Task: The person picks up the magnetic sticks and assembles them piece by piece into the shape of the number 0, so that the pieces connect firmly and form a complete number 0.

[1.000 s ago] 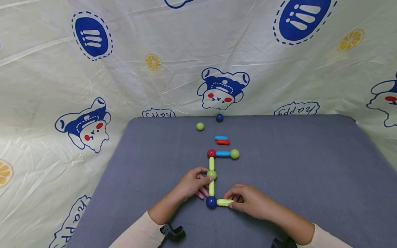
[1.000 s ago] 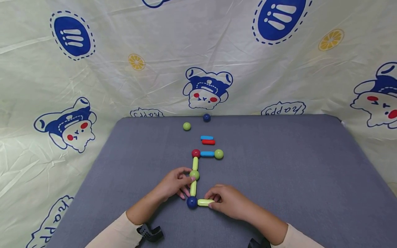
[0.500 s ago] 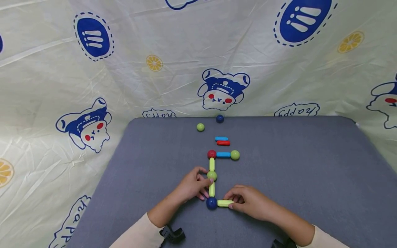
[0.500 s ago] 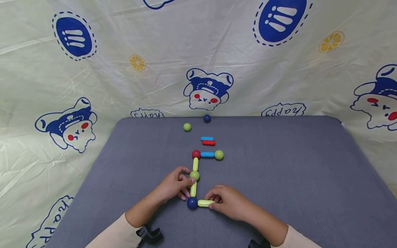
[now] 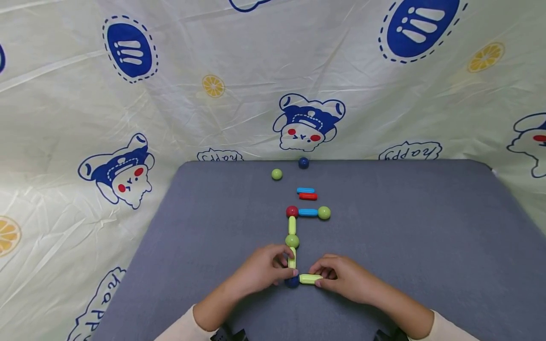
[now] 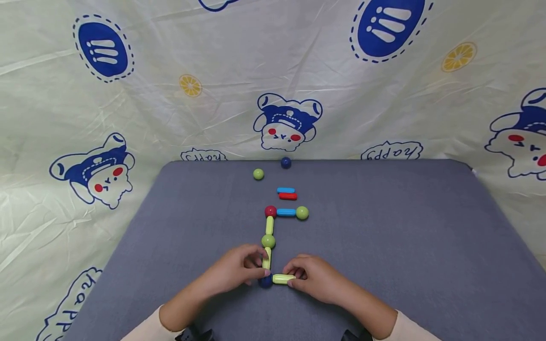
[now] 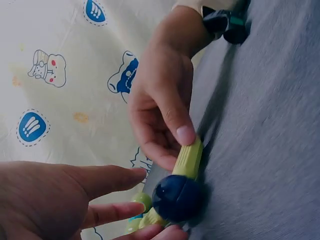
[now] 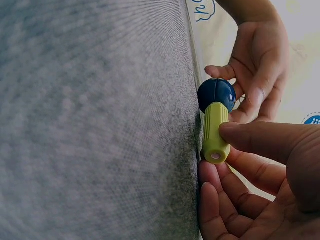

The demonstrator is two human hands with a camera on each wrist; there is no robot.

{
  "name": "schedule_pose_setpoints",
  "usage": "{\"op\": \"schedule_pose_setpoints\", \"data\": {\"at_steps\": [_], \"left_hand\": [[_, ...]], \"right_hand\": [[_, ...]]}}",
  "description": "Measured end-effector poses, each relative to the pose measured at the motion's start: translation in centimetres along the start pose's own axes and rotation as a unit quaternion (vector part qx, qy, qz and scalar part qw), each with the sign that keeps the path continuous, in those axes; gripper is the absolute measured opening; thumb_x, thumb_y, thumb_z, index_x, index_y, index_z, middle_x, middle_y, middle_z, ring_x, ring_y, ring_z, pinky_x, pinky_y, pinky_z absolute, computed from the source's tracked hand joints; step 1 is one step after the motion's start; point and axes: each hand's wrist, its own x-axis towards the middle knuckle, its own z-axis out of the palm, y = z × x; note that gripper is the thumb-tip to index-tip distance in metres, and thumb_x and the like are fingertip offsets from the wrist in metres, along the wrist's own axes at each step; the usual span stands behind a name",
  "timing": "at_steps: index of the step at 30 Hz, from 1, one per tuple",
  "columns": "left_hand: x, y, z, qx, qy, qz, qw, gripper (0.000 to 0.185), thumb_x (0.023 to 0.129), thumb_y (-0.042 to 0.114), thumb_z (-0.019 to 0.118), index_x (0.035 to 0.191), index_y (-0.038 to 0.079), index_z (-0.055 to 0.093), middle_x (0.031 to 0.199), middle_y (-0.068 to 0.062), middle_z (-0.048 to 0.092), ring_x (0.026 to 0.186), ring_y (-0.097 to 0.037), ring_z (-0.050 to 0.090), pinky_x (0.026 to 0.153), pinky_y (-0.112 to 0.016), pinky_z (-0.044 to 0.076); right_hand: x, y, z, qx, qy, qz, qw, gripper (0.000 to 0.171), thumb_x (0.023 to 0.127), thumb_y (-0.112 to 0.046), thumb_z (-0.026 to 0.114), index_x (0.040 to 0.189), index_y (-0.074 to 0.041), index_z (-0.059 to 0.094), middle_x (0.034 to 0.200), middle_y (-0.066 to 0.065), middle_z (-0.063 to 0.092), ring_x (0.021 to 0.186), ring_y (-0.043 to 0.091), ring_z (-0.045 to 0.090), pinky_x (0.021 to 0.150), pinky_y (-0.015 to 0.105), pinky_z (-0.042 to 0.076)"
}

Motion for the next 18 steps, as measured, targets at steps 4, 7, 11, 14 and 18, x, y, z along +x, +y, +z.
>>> {"op": "schedule_pose_setpoints", "data": {"at_steps": [4, 7, 11, 14, 18], "left_hand": [[-0.9, -0.5, 0.5, -0.006, 0.011, 0.011, 0.9999, 0.025, 0.082, 0.023, 0.078, 0.104, 0.013, 0.069, 0.089, -0.006, 0.061, 0.063, -0.005, 0.060, 0.056, -0.022, 0.051], [-1.3, -0.9, 0.9, -0.007, 0.022, 0.012, 0.9997, 0.026, 0.080, 0.024, 0.079, 0.103, 0.015, 0.071, 0.091, -0.006, 0.062, 0.071, -0.004, 0.059, 0.060, -0.019, 0.050], [-1.6, -1.4, 1.2, -0.018, 0.032, 0.010, 0.9993, 0.025, 0.080, 0.025, 0.080, 0.102, 0.018, 0.072, 0.092, -0.004, 0.061, 0.076, -0.004, 0.059, 0.064, -0.018, 0.050], [-1.6, -1.6, 1.4, -0.030, 0.036, 0.012, 0.9988, 0.024, 0.080, 0.024, 0.080, 0.102, 0.018, 0.072, 0.092, -0.004, 0.061, 0.077, -0.005, 0.060, 0.065, -0.018, 0.050], [-1.6, -1.8, 1.5, -0.036, 0.043, 0.023, 0.9981, 0.024, 0.080, 0.024, 0.080, 0.102, 0.018, 0.073, 0.093, -0.004, 0.062, 0.076, -0.004, 0.061, 0.066, -0.018, 0.050]], "right_hand": [[0.0, 0.0, 0.0, -0.001, 0.003, 0.000, 1.000, 0.015, 0.089, -0.024, 0.070, 0.104, -0.021, 0.069, 0.096, -0.006, 0.062, 0.081, -0.001, 0.057, 0.070, 0.019, 0.051], [0.0, 0.1, 0.1, -0.001, 0.003, 0.000, 1.000, 0.015, 0.089, -0.024, 0.070, 0.104, -0.022, 0.069, 0.096, -0.007, 0.062, 0.081, -0.001, 0.057, 0.070, 0.019, 0.051], [0.0, 0.1, 0.1, 0.000, 0.006, -0.003, 1.000, 0.016, 0.089, -0.024, 0.070, 0.104, -0.021, 0.069, 0.096, -0.007, 0.063, 0.081, -0.001, 0.056, 0.070, 0.019, 0.050], [0.0, 0.1, 0.0, 0.000, 0.006, -0.006, 1.000, 0.017, 0.088, -0.025, 0.070, 0.105, -0.020, 0.069, 0.096, -0.007, 0.063, 0.081, -0.001, 0.056, 0.071, 0.019, 0.051], [0.1, 0.2, -0.4, 0.005, 0.001, -0.002, 1.000, 0.020, 0.089, -0.027, 0.070, 0.107, -0.018, 0.069, 0.097, -0.005, 0.063, 0.083, 0.000, 0.057, 0.072, 0.020, 0.051]]}}
